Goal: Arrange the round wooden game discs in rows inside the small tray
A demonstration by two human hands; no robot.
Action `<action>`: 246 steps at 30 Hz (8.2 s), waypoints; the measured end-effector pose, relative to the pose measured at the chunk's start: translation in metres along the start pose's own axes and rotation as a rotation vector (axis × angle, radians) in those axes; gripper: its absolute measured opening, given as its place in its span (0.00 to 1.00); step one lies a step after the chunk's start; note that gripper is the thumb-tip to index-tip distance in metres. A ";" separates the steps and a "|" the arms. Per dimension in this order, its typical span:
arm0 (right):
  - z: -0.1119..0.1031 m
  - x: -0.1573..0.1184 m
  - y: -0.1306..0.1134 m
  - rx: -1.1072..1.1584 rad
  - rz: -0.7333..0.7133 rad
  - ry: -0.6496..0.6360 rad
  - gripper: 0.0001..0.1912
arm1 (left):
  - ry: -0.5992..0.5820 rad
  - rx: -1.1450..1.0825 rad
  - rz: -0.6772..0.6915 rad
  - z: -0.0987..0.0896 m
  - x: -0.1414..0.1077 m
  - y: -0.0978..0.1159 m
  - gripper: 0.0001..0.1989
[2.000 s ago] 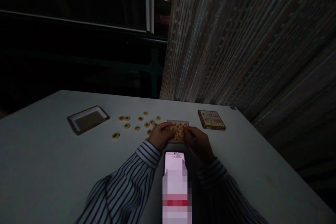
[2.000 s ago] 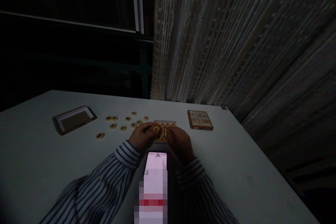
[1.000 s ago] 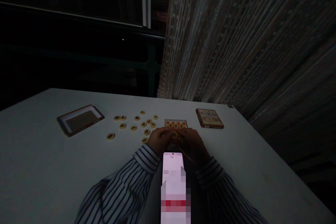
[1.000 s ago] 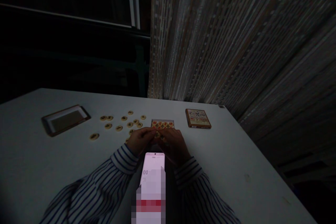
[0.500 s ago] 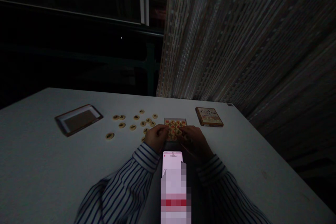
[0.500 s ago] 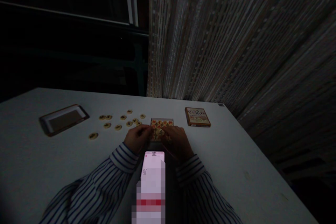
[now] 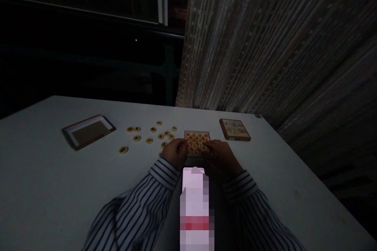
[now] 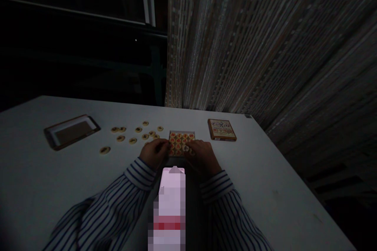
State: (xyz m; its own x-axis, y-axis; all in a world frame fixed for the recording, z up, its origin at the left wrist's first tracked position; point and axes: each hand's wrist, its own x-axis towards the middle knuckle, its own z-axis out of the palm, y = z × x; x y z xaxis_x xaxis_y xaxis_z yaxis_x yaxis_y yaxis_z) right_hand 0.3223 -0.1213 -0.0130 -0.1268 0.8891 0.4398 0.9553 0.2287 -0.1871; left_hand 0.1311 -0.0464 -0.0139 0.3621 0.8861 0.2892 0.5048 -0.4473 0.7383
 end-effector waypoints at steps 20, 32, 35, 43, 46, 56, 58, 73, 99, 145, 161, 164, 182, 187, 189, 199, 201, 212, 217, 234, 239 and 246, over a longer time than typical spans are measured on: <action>0.004 -0.003 0.001 -0.029 0.039 -0.007 0.14 | 0.034 0.079 0.051 -0.002 -0.001 0.001 0.10; 0.006 -0.003 0.003 -0.024 0.042 -0.020 0.14 | 0.010 0.081 0.044 -0.001 -0.001 -0.001 0.11; 0.005 -0.003 0.003 -0.007 0.038 -0.016 0.15 | 0.009 0.076 0.042 -0.002 -0.002 0.000 0.11; 0.000 -0.004 -0.005 0.004 0.038 0.000 0.13 | -0.005 0.069 0.052 -0.001 -0.002 -0.001 0.12; 0.003 -0.004 -0.002 -0.002 0.035 0.000 0.12 | -0.001 0.071 0.056 -0.001 -0.001 -0.002 0.11; 0.001 -0.003 -0.004 -0.014 0.041 -0.019 0.12 | -0.007 0.092 0.060 0.000 -0.001 -0.003 0.11; 0.001 -0.003 -0.004 -0.018 0.047 -0.022 0.12 | -0.011 0.083 0.054 0.000 -0.001 -0.002 0.11; 0.003 -0.004 -0.003 0.016 0.043 0.022 0.12 | 0.023 0.081 0.118 0.003 -0.004 -0.003 0.10; -0.008 0.004 -0.016 0.101 0.107 0.220 0.09 | 0.005 -0.089 0.033 -0.087 0.075 0.005 0.18; -0.066 0.091 -0.024 -0.094 -0.009 -0.145 0.14 | -0.467 0.598 0.450 -0.066 0.077 -0.023 0.06; -0.069 0.092 -0.029 -0.107 0.029 -0.114 0.14 | -0.256 0.454 0.558 -0.074 0.075 0.012 0.15; -0.070 0.092 -0.031 -0.061 0.043 -0.087 0.12 | -0.241 0.422 0.560 -0.074 0.071 0.021 0.14; -0.074 0.089 -0.035 0.286 0.111 -0.070 0.08 | -0.170 0.411 0.658 -0.068 0.056 0.048 0.13; -0.075 0.090 -0.034 0.416 0.122 -0.090 0.07 | -0.159 0.403 0.666 -0.066 0.055 0.051 0.13; -0.076 0.090 -0.033 0.431 0.127 -0.095 0.07 | -0.164 0.404 0.670 -0.065 0.055 0.052 0.13; -0.075 0.091 -0.032 0.467 0.124 -0.085 0.06 | -0.149 0.395 0.666 -0.065 0.053 0.053 0.13; -0.074 0.091 -0.031 0.468 0.125 -0.074 0.05 | -0.151 0.381 0.658 -0.065 0.053 0.053 0.13; -0.074 0.090 -0.029 0.458 0.126 -0.098 0.06 | -0.220 0.128 0.525 -0.064 0.055 0.051 0.14; -0.079 0.089 -0.030 0.446 0.093 -0.106 0.07 | -0.281 -0.131 0.382 -0.065 0.054 0.055 0.14; -0.079 0.088 -0.032 0.469 0.103 -0.120 0.09 | -0.296 -0.466 0.081 -0.061 0.059 0.054 0.11; -0.079 0.088 -0.033 0.493 0.146 -0.122 0.11 | -0.254 -0.506 0.025 -0.061 0.058 0.057 0.11; -0.080 0.090 -0.035 0.455 0.130 -0.097 0.12 | -0.321 -0.556 0.038 -0.061 0.059 0.055 0.13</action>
State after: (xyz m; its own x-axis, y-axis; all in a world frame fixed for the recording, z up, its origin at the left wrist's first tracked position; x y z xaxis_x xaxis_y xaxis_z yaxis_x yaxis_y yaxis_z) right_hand 0.2994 -0.0813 0.1034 -0.0587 0.9499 0.3070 0.7536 0.2439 -0.6104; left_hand 0.1326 -0.0115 0.0804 0.6319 0.7520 0.1879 0.0364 -0.2709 0.9619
